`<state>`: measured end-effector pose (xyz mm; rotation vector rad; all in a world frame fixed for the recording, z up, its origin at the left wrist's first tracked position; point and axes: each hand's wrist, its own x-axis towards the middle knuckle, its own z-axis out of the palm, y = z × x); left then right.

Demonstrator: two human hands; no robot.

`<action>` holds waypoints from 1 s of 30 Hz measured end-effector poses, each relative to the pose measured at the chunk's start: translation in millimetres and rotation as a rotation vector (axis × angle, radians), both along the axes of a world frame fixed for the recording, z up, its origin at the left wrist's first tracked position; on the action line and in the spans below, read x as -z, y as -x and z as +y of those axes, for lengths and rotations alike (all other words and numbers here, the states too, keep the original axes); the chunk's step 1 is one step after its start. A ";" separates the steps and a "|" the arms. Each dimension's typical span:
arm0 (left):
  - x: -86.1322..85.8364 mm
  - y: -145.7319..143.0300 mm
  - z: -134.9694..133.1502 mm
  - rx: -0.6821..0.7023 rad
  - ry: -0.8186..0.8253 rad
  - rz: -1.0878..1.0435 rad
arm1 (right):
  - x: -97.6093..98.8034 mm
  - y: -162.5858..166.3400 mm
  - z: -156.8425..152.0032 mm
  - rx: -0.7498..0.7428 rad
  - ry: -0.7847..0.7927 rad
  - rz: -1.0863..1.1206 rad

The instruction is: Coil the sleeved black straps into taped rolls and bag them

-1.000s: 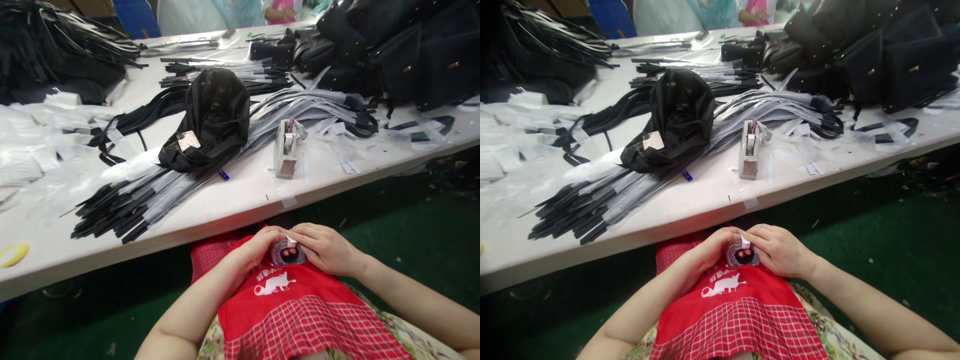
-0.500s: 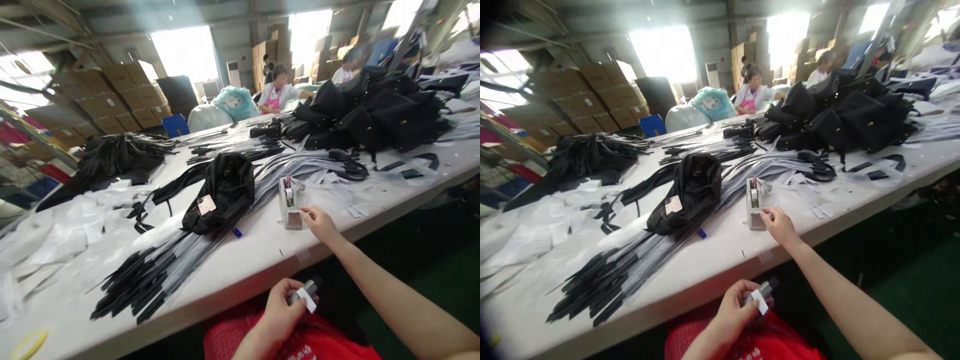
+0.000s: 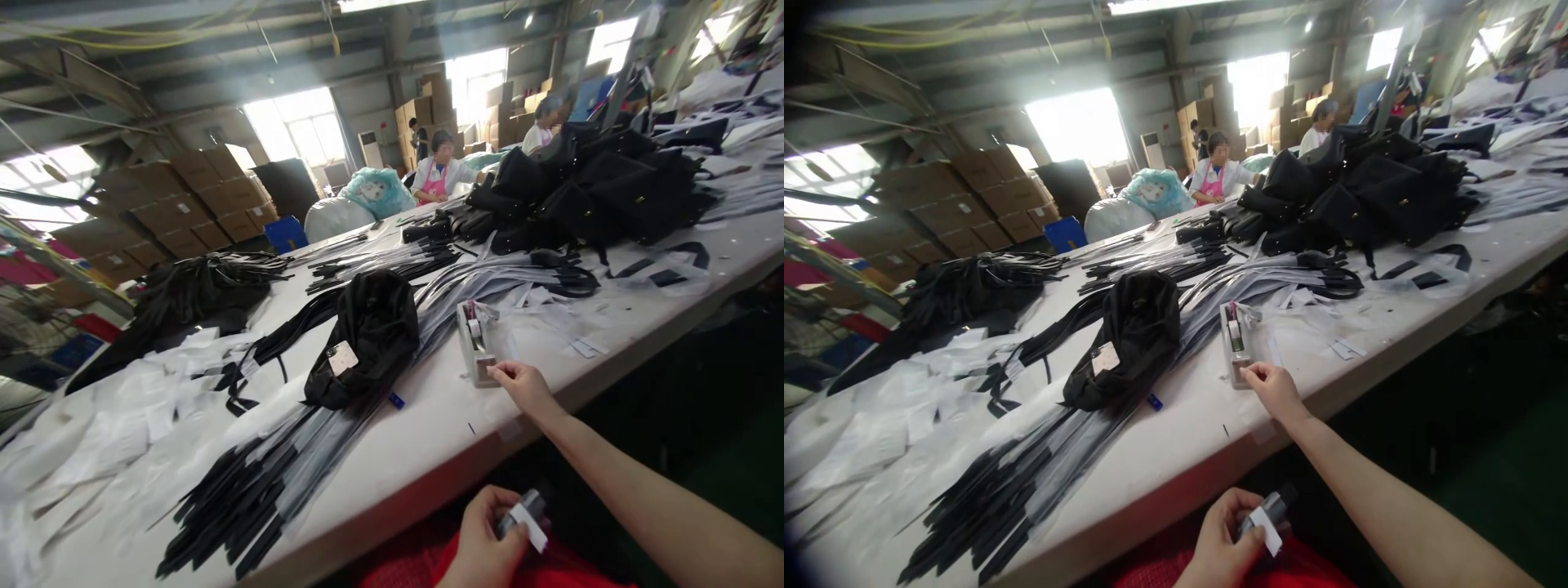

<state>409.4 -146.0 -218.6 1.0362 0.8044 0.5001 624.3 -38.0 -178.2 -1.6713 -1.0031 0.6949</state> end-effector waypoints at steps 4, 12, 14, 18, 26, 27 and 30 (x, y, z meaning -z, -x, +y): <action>-1.5 -1.8 1.0 -0.082 -0.011 -0.025 | 18.4 -3.2 -10.0 -0.029 0.116 0.099; -35.1 7.7 15.6 -0.287 -0.258 0.065 | -29.8 23.9 -76.7 -0.388 0.150 0.184; -36.8 9.2 18.9 -0.326 -0.300 0.108 | -39.0 37.0 -92.2 -0.510 0.236 0.250; -37.7 10.4 19.3 -0.362 -0.330 0.153 | -33.0 53.1 -108.6 -0.594 0.359 0.319; -36.7 15.5 16.3 -0.373 -0.372 0.207 | -15.5 57.6 -106.3 -0.588 0.464 0.311; -36.2 16.1 16.1 -0.373 -0.373 0.206 | -15.0 58.0 -106.2 -0.590 0.474 0.317; -34.1 17.0 15.9 -0.368 -0.356 0.164 | -13.0 58.0 -106.7 -0.591 0.499 0.344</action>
